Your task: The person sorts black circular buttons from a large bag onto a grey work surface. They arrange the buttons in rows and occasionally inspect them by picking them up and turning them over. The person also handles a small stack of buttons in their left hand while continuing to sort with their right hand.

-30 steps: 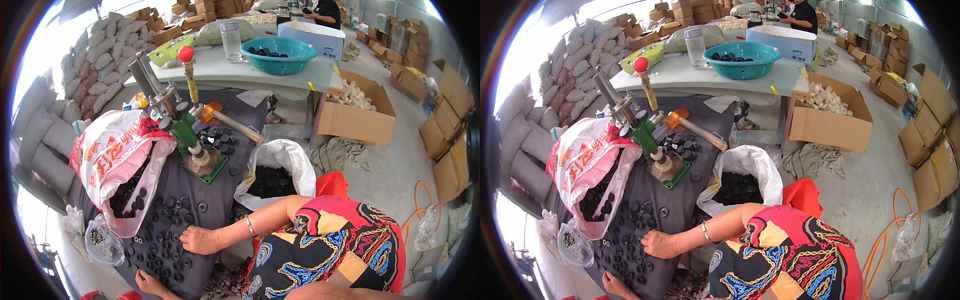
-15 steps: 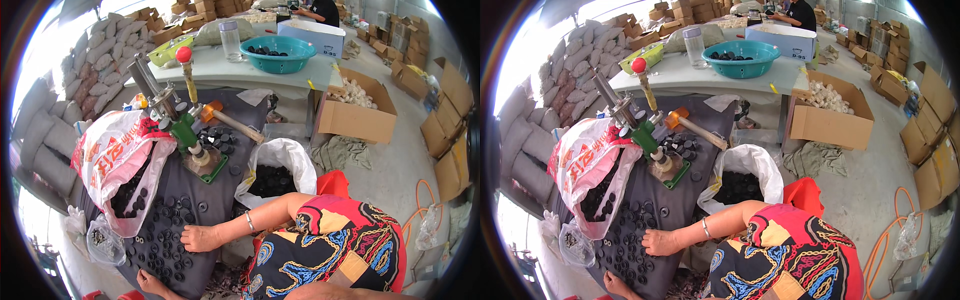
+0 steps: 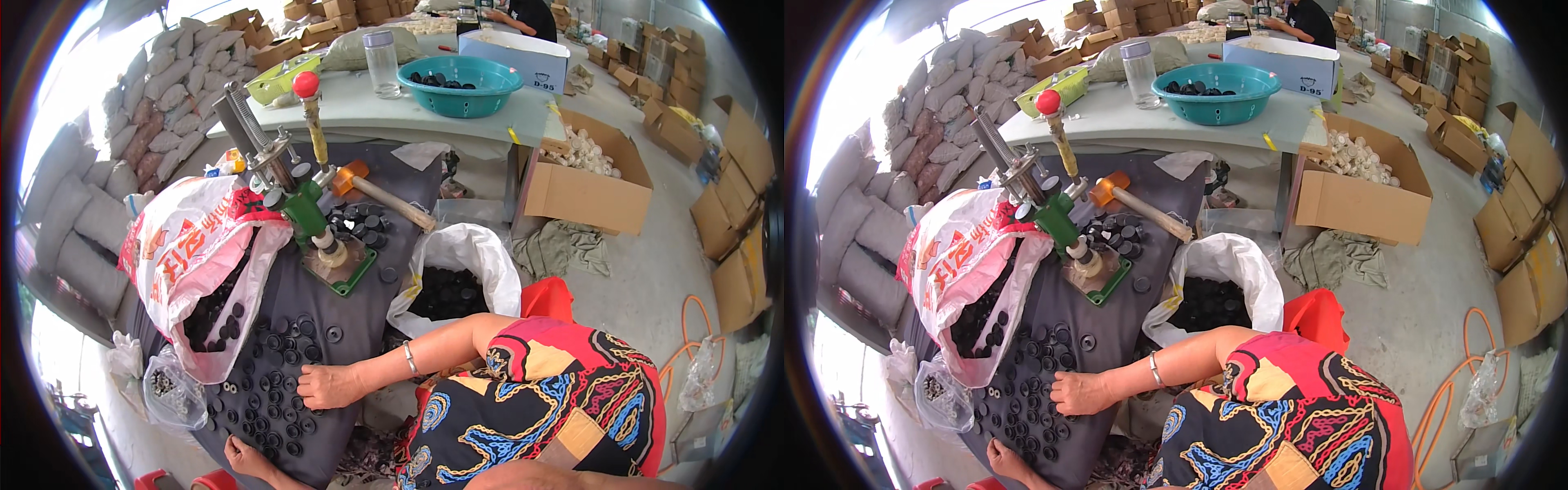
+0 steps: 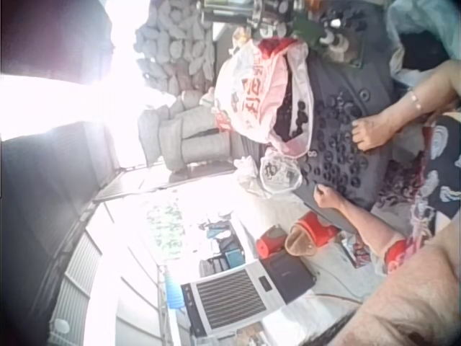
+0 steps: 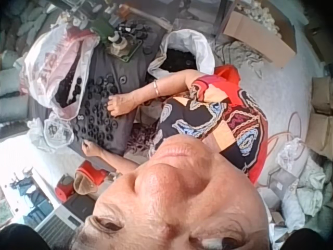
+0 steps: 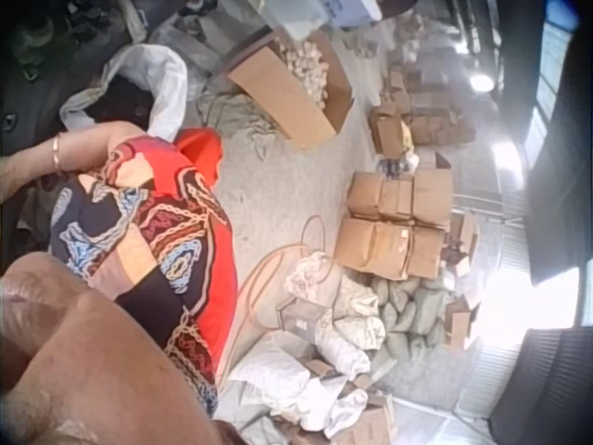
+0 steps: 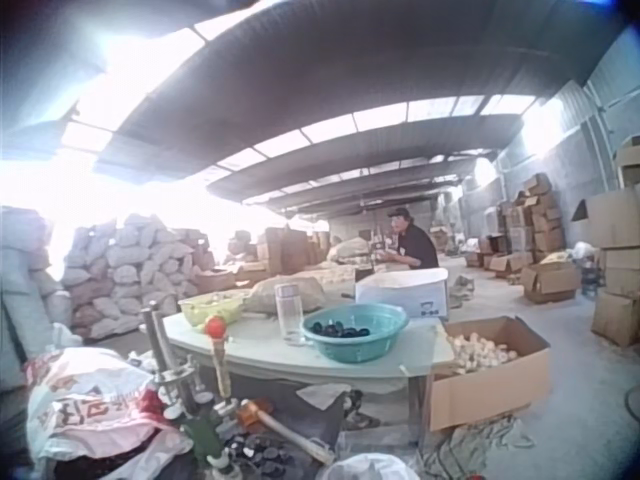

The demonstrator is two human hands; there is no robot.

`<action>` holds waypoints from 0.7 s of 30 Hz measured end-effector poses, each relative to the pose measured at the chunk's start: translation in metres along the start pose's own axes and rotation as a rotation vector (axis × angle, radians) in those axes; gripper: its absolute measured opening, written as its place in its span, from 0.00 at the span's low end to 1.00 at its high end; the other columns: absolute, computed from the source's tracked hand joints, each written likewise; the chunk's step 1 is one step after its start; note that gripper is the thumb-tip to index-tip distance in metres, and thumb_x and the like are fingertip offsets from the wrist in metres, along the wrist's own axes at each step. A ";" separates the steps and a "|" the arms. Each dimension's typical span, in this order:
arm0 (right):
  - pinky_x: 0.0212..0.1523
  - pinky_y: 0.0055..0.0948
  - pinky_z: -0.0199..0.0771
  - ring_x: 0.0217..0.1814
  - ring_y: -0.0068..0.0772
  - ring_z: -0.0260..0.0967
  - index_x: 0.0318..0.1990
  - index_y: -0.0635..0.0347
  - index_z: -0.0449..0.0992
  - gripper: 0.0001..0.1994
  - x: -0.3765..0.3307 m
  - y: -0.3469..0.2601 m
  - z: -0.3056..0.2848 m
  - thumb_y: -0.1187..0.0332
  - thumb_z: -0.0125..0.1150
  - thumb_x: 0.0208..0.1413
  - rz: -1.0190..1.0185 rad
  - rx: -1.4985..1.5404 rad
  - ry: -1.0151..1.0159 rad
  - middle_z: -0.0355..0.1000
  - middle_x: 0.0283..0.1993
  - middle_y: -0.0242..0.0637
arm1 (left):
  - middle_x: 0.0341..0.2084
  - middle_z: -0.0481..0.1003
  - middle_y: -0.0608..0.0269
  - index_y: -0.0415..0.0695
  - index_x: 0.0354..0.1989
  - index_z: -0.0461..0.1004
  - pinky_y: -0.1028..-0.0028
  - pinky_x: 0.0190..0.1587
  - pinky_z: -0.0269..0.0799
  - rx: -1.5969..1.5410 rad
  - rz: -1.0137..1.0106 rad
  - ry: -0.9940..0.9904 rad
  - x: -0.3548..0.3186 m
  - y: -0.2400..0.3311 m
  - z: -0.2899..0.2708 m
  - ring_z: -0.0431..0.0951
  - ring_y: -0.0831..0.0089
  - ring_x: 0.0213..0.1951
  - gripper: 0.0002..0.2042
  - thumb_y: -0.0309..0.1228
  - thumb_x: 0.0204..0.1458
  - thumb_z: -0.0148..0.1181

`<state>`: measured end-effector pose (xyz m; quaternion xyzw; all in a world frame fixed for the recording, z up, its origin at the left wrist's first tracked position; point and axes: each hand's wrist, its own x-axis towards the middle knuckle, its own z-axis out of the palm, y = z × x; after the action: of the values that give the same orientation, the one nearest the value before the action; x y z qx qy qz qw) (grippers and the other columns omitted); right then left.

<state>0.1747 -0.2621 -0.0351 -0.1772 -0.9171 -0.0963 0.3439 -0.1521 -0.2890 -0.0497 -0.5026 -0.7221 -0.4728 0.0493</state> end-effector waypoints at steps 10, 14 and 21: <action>0.39 0.32 0.60 0.34 0.31 0.66 0.21 0.53 0.69 0.07 0.001 0.003 -0.002 0.64 0.58 0.44 0.034 0.009 0.035 0.65 0.27 0.30 | 0.32 0.79 0.53 0.33 0.37 0.78 0.69 0.39 0.72 0.009 0.020 0.027 0.000 0.006 0.003 0.78 0.61 0.33 0.10 0.28 0.56 0.56; 0.39 0.32 0.61 0.34 0.31 0.66 0.22 0.53 0.69 0.07 0.004 0.003 -0.003 0.63 0.58 0.44 0.053 0.010 0.100 0.65 0.27 0.30 | 0.32 0.79 0.52 0.34 0.37 0.78 0.68 0.39 0.73 0.030 0.042 0.035 0.002 0.005 0.001 0.78 0.60 0.33 0.10 0.29 0.56 0.56; 0.35 0.39 0.66 0.31 0.37 0.68 0.26 0.53 0.72 0.05 0.001 0.033 -0.056 0.64 0.60 0.45 0.198 -0.146 0.031 0.69 0.27 0.33 | 0.36 0.80 0.47 0.36 0.40 0.80 0.64 0.45 0.73 0.002 -0.005 0.007 -0.002 0.031 0.013 0.80 0.55 0.38 0.14 0.34 0.56 0.56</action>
<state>0.2202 -0.2477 0.0089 -0.2899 -0.8802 -0.1313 0.3521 -0.1218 -0.2795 -0.0379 -0.4992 -0.7236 -0.4740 0.0509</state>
